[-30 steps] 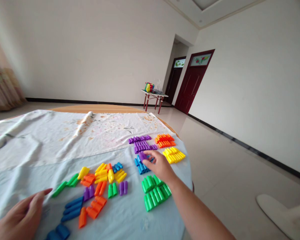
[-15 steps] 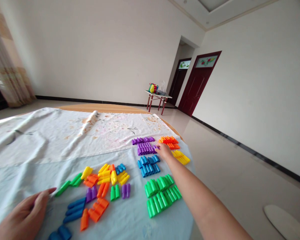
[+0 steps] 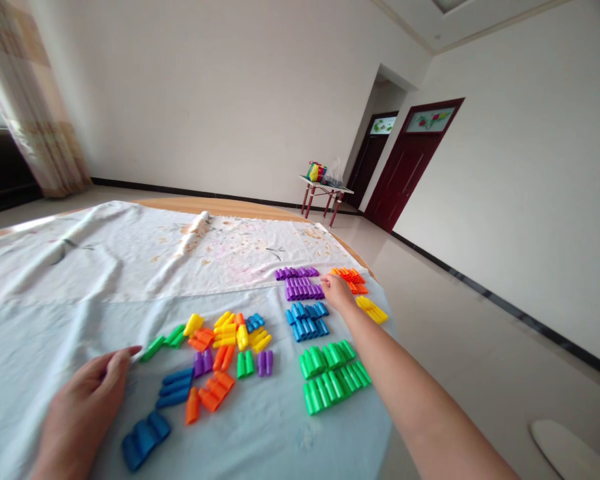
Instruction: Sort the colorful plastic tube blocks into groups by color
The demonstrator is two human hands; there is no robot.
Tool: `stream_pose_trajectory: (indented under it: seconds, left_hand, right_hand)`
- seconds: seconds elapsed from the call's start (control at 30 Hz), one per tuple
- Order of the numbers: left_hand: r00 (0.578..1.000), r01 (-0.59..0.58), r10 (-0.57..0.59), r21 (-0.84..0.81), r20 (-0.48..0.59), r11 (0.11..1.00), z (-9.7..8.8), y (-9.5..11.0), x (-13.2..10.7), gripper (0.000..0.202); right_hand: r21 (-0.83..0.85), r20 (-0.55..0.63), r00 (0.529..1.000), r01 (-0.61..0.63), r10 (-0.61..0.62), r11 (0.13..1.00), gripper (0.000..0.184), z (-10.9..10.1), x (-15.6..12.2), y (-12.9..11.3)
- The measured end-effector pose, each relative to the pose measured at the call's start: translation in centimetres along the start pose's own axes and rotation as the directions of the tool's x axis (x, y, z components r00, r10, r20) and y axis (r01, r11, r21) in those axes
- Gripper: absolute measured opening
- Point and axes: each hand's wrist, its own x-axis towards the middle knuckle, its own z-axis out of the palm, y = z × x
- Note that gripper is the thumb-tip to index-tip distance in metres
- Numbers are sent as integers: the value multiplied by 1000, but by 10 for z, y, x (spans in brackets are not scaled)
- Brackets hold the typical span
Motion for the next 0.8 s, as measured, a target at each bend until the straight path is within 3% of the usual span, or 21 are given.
stream_pose_trajectory:
  seconds: [0.13, 0.23, 0.37, 0.57, 0.8]
  left_hand:
    - [997, 45, -37, -117, 66, 992, -12, 29, -13, 42]
    - [997, 59, -53, -119, 53, 991, -12, 29, -16, 44]
    - [998, 46, -40, -132, 50, 990, -12, 26, -17, 44]
    - [1000, -8, 12, -123, 26, 992, -14, 27, -18, 45]
    - [992, -118, 120, -76, 33, 990, -5, 24, -16, 46]
  right_hand:
    - [165, -66, 986, 160, -151, 973, 26, -8, -34, -46]
    - [438, -121, 937, 346, -327, 830, 22, -3, -79, -89]
    - [603, -29, 889, 380, -456, 701, 17, 25, -131, -134]
    - [471, -12, 854, 464, -520, 751, 21, 66, -153, -150]
    - [338, 21, 818, 535, -575, 774, 30, 76, -150, -160]
